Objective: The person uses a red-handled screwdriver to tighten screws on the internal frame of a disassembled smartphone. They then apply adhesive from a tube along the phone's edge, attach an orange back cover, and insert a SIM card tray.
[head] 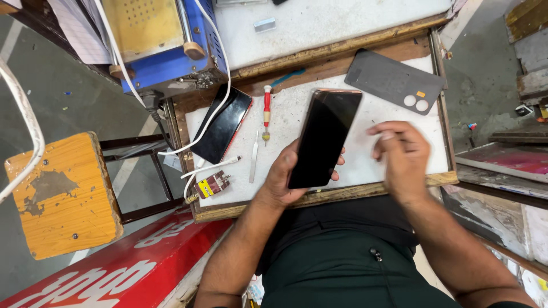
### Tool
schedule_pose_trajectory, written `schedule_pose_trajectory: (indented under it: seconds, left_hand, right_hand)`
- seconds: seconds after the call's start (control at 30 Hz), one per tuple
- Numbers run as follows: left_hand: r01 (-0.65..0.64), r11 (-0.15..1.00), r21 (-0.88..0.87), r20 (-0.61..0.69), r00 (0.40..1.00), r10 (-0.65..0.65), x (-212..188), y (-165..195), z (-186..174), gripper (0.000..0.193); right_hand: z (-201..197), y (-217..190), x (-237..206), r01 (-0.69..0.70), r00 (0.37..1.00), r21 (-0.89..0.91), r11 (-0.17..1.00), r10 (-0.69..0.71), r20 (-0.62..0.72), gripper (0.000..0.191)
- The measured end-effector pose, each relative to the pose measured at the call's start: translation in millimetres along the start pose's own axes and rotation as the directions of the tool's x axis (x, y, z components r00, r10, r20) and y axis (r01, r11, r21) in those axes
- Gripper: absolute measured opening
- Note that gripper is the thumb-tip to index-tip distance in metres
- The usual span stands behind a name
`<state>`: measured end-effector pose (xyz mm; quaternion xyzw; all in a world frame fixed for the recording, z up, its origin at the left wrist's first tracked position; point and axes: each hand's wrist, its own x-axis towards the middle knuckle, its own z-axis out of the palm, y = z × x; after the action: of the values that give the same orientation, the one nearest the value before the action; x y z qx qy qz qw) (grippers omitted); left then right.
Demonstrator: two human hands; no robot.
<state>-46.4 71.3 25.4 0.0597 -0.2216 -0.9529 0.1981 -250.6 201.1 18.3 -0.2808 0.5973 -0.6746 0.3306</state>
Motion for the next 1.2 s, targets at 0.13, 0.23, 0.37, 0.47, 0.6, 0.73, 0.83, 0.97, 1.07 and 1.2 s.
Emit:
schedule_pose_trajectory:
  seconds: [0.13,0.23,0.37,0.47,0.6,0.73,0.83,0.97,1.07,1.2]
  left_hand:
    - [-0.013,0.978,-0.207,0.014,1.000,0.017,0.0,-12.0,-8.5,0.085]
    - [-0.024,0.955,-0.295,0.043,0.998,0.039,-3.0,-17.0,-14.0,0.084]
    - [-0.016,0.928,-0.371,0.056,0.998,0.040,-5.2,-20.3,-19.3,0.085]
    - [0.002,0.921,-0.389,0.067,0.997,0.026,-5.2,-21.4,-20.9,0.087]
    - [0.005,0.927,-0.376,0.090,0.995,0.031,-4.0,-23.3,-21.1,0.088]
    - [-0.010,0.946,-0.325,0.095,0.994,0.043,-3.1,-24.6,-20.8,0.085]
    - [-0.022,0.956,-0.294,0.093,0.994,0.052,-2.6,-24.1,-20.2,0.084]
    - [-0.021,0.963,-0.270,0.080,0.996,0.044,-2.6,-23.2,-18.6,0.086]
    - [-0.008,0.972,-0.236,0.057,0.998,0.022,-4.1,-23.4,-17.8,0.087]
    - [-0.015,0.967,-0.255,0.074,0.997,0.035,-3.7,-26.1,-18.2,0.085]
  right_hand:
    - [30.3,0.9,9.1,-0.166,0.949,0.038,0.985,0.149,0.278,0.026]
    - [39.8,1.7,11.3,-0.396,0.866,0.275,0.876,0.257,0.429,0.026]
    - [40.2,5.3,14.2,-0.428,0.856,0.303,0.851,0.275,0.437,0.027]
    - [38.8,7.7,15.1,-0.452,0.850,0.331,0.828,0.287,0.443,0.027]
    - [37.7,8.4,14.7,-0.477,0.834,0.388,0.788,0.268,0.482,0.025]
    - [35.6,9.4,15.9,-0.523,0.804,0.461,0.717,0.235,0.546,0.024]
    - [33.1,13.3,18.9,-0.502,0.813,0.425,0.753,0.244,0.529,0.024]
    - [28.8,18.8,19.9,-0.517,0.809,0.417,0.747,0.269,0.522,0.024]
    - [25.5,20.6,19.7,-0.518,0.800,0.431,0.739,0.240,0.549,0.024]
    - [23.9,21.6,19.4,-0.527,0.791,0.460,0.715,0.214,0.573,0.024]
